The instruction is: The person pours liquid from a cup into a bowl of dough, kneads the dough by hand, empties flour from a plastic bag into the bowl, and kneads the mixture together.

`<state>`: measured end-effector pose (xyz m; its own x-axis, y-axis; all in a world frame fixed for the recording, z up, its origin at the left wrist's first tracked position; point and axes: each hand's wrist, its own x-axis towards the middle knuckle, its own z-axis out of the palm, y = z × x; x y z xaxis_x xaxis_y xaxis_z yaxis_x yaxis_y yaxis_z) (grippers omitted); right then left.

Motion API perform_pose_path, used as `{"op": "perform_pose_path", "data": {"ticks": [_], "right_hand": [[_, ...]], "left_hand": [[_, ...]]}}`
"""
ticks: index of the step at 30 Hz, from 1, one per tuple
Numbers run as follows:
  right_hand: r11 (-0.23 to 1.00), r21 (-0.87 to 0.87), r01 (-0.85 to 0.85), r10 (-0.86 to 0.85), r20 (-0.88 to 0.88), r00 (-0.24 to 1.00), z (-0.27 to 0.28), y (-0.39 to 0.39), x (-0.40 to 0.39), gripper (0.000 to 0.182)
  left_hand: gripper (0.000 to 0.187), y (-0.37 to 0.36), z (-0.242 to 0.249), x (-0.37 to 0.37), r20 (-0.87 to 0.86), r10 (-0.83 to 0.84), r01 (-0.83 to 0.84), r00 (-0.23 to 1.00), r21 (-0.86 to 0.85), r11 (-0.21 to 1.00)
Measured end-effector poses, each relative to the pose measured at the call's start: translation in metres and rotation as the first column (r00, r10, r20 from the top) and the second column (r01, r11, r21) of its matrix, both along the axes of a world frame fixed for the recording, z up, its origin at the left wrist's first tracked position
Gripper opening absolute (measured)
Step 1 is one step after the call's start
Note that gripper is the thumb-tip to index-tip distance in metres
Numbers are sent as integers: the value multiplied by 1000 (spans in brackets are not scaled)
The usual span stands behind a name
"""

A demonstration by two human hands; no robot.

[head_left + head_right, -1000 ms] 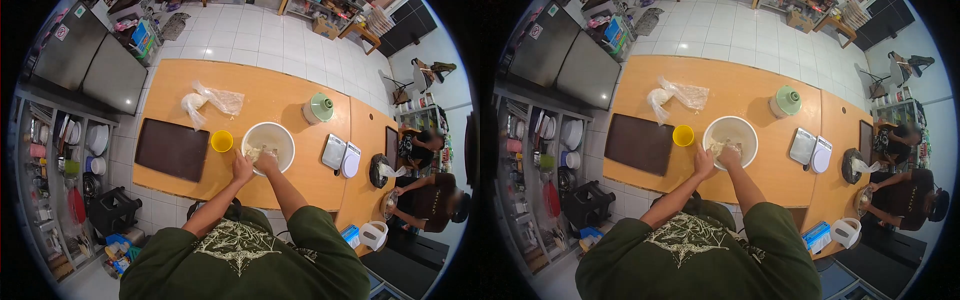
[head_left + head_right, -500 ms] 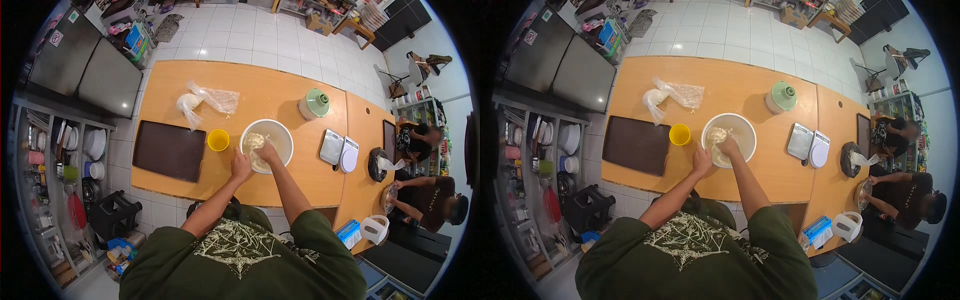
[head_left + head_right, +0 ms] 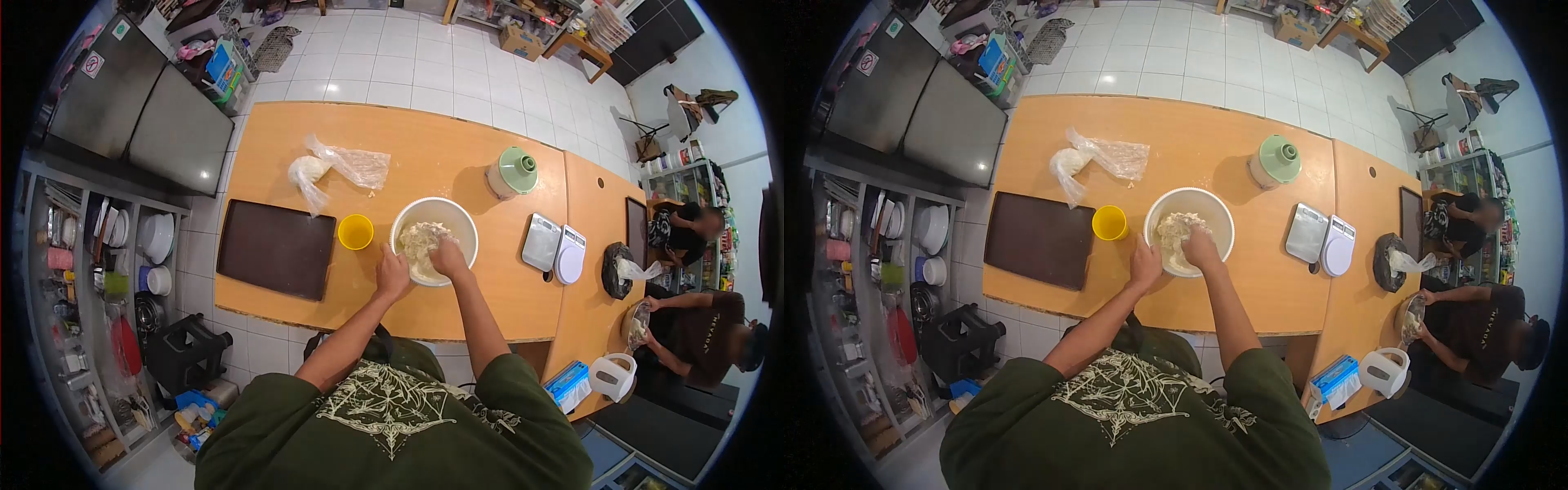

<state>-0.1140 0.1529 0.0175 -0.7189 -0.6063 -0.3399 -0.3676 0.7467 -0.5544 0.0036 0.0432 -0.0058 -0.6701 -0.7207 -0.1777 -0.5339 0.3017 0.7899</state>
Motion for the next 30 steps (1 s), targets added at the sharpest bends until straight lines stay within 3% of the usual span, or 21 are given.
{"op": "perform_pose_path", "data": {"ticks": [3,5,6,8,9,10,11,14,15,17,20,22,24,27,28,29,30], "right_hand": [[999,-53,14,-21,-124,992,36,-12,8,57],[974,-146,172,-203,-234,951,45,-18,12,47],[974,-146,170,-202,-235,951,46,-16,8,47],[968,-109,227,-226,22,974,49,-13,-8,37],[968,-107,228,-227,22,974,39,-15,-13,37],[937,-130,324,-240,435,868,15,-16,-17,38],[900,-109,422,-191,771,608,-11,-14,-19,40],[817,-92,569,-282,797,535,-97,-20,-4,56],[820,-95,565,-277,798,536,-97,-31,-3,56],[864,230,449,-504,370,780,-89,-55,-3,61],[813,277,512,-581,338,740,-54,-71,0,67],[785,279,554,-619,311,721,-66,-76,-7,68],[753,278,596,-657,284,698,-81,-78,-13,68],[681,211,701,-723,345,599,-83,-65,-13,65],[556,133,821,-644,693,324,-67,-52,-8,60],[387,134,913,-390,920,30,-52,-39,-4,56],[389,130,912,-388,921,34,-42,-32,-9,56]], "left_hand": [[30,-3,8,1,47,-36,33,998,61,998],[30,-5,8,0,49,-42,39,998,67,997],[31,-5,8,2,54,-53,49,997,77,996],[31,-4,7,3,-14,-55,55,998,56,997],[31,-3,6,4,-73,-59,62,996,39,997],[31,-2,6,4,-71,-63,66,995,42,997],[32,-2,8,2,-47,-39,41,998,27,999],[32,-1,7,0,-15,-17,18,1000,28,999],[32,-2,6,1,-1,-20,20,1000,44,999],[32,-5,10,1,30,-28,26,999,64,998],[31,-5,2,3,15,-51,50,999,84,995],[31,-6,3,2,-31,-65,67,997,77,995],[30,-7,5,1,30,-59,54,998,145,988],[29,-6,1,1,10,-40,38,999,136,990],[29,-6,1,2,10,-37,35,999,138,990],[29,-3,3,3,11,-30,29,999,107,994],[28,-5,4,1,8,-23,23,1000,70,997]]}}
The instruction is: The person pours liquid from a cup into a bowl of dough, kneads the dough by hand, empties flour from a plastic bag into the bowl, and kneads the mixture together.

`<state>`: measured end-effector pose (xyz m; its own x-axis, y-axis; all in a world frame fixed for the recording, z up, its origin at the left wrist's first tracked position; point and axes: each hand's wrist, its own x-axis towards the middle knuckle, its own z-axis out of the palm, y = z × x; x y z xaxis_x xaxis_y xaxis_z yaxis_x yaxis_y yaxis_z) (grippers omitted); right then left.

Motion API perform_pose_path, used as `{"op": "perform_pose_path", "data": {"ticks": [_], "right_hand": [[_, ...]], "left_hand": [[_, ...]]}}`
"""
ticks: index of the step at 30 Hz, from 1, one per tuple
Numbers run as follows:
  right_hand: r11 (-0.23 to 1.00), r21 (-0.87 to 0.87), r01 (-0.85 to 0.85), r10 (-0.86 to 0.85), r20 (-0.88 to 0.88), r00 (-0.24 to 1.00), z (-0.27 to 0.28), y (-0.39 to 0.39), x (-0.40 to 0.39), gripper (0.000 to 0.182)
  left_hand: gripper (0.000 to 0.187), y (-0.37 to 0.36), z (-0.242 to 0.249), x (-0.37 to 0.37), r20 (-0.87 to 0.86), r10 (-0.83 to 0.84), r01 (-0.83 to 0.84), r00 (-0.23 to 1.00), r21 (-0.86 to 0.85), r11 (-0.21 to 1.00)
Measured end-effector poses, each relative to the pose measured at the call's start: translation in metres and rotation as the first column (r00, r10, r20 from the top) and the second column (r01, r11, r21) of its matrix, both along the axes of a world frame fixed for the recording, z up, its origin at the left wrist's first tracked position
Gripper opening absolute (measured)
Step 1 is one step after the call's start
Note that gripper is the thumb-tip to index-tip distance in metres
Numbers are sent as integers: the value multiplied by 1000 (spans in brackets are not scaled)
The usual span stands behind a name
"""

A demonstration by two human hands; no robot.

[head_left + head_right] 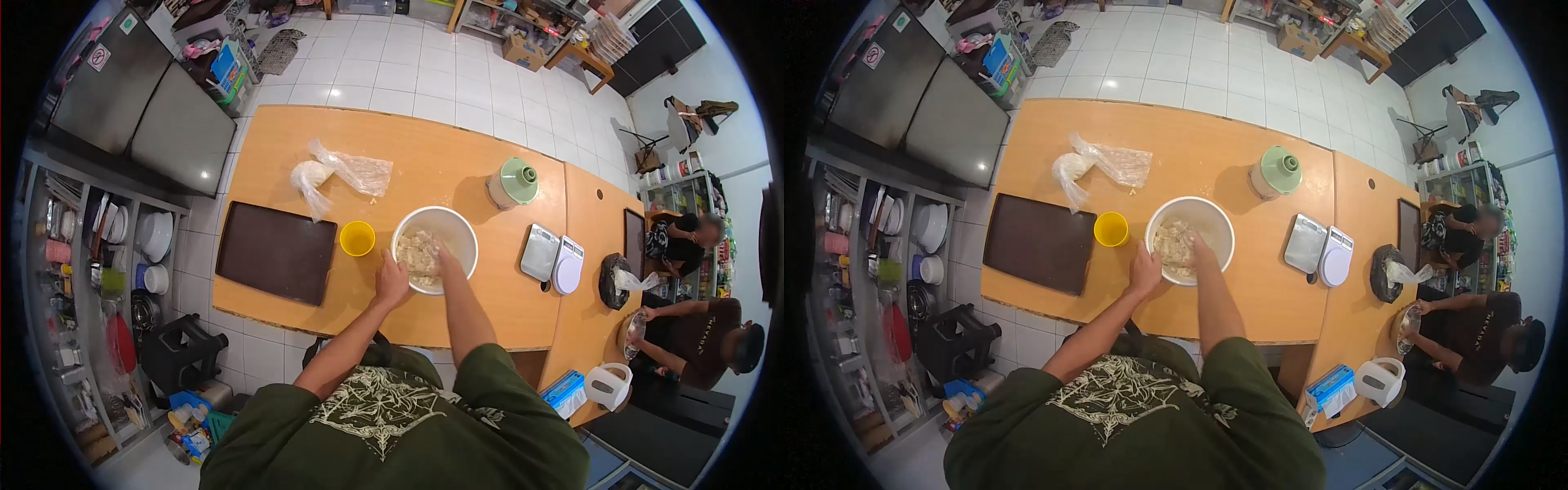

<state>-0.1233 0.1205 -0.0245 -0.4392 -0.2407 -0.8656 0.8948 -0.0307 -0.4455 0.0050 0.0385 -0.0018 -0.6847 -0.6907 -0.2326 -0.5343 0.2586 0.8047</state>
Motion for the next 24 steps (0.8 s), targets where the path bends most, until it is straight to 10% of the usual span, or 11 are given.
{"op": "perform_pose_path", "data": {"ticks": [2,6,8,18,24], "right_hand": [[924,-220,-313,326,26,945,11,11,-6,39],[792,-127,-597,548,-283,787,-22,15,4,29],[293,823,-487,934,-356,-40,-19,3,20,28],[187,953,-237,981,-167,102,71,0,2,28],[171,884,-435,983,-183,13,-2,-13,-25,47]], "left_hand": [[28,-4,-1,2,12,-26,26,1000,-5,1000],[28,-3,5,1,52,-42,41,998,12,999],[28,-3,6,1,48,-42,41,998,14,999],[31,-7,9,0,44,-43,43,998,1,999],[30,-5,3,0,8,-45,46,999,-55,997]]}}
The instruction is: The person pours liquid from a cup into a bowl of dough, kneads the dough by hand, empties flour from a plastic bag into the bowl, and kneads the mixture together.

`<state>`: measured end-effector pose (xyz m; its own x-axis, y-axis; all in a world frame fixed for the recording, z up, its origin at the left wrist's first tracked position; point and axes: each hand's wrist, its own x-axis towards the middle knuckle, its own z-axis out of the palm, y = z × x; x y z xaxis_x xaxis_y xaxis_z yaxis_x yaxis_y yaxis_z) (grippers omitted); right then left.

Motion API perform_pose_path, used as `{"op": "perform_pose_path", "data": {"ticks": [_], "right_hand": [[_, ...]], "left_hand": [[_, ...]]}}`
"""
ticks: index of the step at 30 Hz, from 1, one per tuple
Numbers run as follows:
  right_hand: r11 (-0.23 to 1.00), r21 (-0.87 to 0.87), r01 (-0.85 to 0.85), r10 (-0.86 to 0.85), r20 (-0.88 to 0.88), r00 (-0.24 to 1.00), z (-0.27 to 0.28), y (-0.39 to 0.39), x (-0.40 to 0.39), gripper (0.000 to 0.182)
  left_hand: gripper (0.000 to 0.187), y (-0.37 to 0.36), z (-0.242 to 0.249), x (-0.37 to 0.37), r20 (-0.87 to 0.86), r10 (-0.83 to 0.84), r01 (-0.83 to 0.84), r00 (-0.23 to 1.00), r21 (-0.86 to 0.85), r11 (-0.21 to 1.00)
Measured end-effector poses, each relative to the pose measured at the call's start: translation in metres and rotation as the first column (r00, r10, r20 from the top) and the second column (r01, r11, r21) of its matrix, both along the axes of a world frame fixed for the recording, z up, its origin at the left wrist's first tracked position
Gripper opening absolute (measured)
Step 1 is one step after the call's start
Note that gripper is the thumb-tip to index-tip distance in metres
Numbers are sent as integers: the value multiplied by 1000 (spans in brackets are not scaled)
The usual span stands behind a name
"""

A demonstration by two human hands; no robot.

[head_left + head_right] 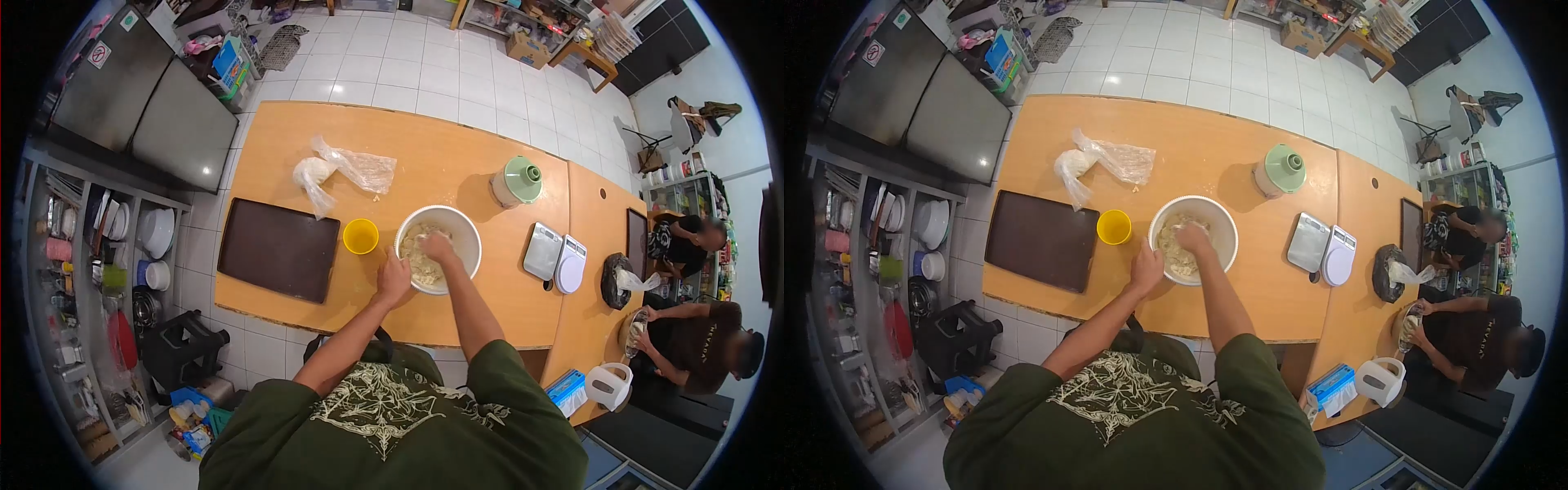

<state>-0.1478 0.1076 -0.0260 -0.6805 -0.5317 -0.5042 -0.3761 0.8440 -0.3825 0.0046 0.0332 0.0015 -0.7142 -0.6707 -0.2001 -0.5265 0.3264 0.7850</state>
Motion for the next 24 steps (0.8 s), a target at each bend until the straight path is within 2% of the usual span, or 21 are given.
{"op": "perform_pose_path", "data": {"ticks": [2,4,8,11,12,13,14,16,17,18,19,20,21,24], "right_hand": [[1000,2,2,-2,63,998,-2,-17,7,53],[983,-184,-12,39,141,989,-13,-18,11,59],[991,-121,-61,91,255,963,-34,-17,7,62],[988,-153,12,43,351,935,20,1,25,58],[964,-216,-154,183,122,975,34,12,38,51],[915,-238,-327,307,-117,944,45,21,49,45],[914,-237,-329,309,-117,944,57,27,55,45],[936,-50,-348,335,-169,927,73,39,67,30],[914,-113,-390,308,-434,846,55,51,74,24],[914,-113,-390,307,-436,846,59,48,73,24],[963,-22,-267,246,-323,914,63,44,70,25],[985,84,-149,163,-213,963,66,40,68,27],[986,83,-147,161,-210,964,59,37,66,27],[991,78,-110,120,-151,981,29,23,60,25]], "left_hand": [[30,-2,4,0,12,-1,1,1000,7,1000],[30,1,2,2,29,-7,6,1000,21,1000],[32,1,-1,0,31,21,-22,999,39,999],[34,1,0,-2,23,39,-40,999,66,997],[34,0,1,-3,34,49,-52,998,91,994],[34,1,-1,-3,33,50,-53,998,92,994],[34,2,-5,-4,21,83,-84,996,61,995],[33,3,-5,-3,9,112,-112,994,33,993],[33,2,-2,-3,14,97,-98,995,76,992],[34,0,1,-4,18,83,-84,996,119,989],[34,0,4,-4,18,82,-83,997,120,989],[45,0,7,-4,43,68,-72,997,125,989],[57,0,7,-3,71,52,-61,996,130,990],[57,0,4,-3,91,39,-52,995,147,988]]}}
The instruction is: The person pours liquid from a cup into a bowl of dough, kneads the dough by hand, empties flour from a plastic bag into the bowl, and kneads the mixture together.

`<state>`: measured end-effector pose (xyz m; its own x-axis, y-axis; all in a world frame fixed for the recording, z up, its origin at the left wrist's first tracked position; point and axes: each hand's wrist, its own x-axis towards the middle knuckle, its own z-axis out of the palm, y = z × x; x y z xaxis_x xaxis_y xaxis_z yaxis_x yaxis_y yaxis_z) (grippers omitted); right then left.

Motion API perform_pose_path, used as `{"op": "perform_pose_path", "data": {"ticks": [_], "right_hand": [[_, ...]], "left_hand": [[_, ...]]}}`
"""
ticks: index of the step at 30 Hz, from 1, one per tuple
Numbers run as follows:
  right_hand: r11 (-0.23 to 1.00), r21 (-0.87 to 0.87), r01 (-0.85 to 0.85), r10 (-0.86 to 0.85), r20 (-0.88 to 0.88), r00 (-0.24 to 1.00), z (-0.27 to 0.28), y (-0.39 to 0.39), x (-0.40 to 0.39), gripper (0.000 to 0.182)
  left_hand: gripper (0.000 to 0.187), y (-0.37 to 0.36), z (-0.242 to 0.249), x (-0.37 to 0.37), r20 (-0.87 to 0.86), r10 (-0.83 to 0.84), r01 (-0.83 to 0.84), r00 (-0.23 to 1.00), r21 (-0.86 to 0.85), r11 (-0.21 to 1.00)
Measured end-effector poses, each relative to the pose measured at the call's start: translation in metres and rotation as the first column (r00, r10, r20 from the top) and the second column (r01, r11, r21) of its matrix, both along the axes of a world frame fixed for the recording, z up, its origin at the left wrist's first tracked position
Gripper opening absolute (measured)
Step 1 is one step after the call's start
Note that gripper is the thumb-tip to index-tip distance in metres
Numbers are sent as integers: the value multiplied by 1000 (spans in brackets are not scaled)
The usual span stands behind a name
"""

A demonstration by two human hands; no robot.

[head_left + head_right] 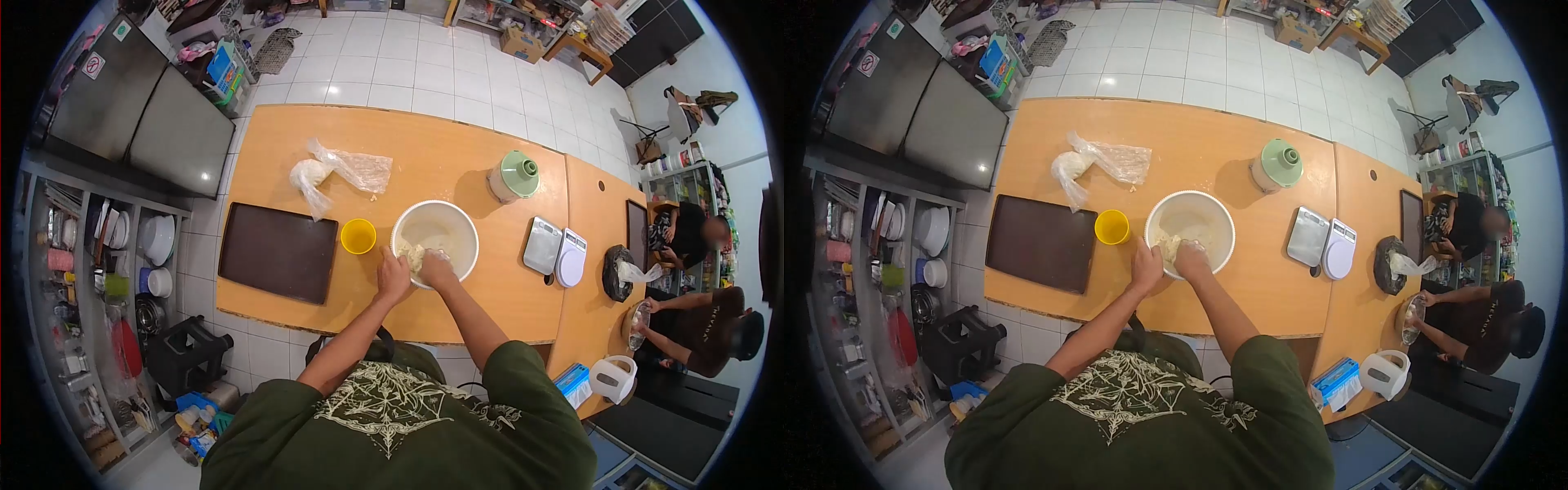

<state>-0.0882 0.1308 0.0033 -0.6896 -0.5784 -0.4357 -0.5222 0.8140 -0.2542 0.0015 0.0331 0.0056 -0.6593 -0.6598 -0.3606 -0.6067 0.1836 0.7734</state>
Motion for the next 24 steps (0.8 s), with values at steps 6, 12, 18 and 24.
{"op": "perform_pose_path", "data": {"ticks": [6,12,18,24], "right_hand": [[956,56,289,-293,274,916,-34,-43,-10,41],[916,3,400,-362,436,824,-68,-31,-46,43],[493,103,864,-213,977,5,-15,2,-53,28],[966,-163,200,-136,340,931,-6,-5,-63,44]], "left_hand": [[29,-1,-5,1,-67,-7,4,998,-48,999],[29,-1,4,1,-83,-6,0,996,-69,998],[29,0,-5,-1,-93,0,-11,996,-117,993],[32,-3,7,1,-5,-54,53,999,-108,993]]}}
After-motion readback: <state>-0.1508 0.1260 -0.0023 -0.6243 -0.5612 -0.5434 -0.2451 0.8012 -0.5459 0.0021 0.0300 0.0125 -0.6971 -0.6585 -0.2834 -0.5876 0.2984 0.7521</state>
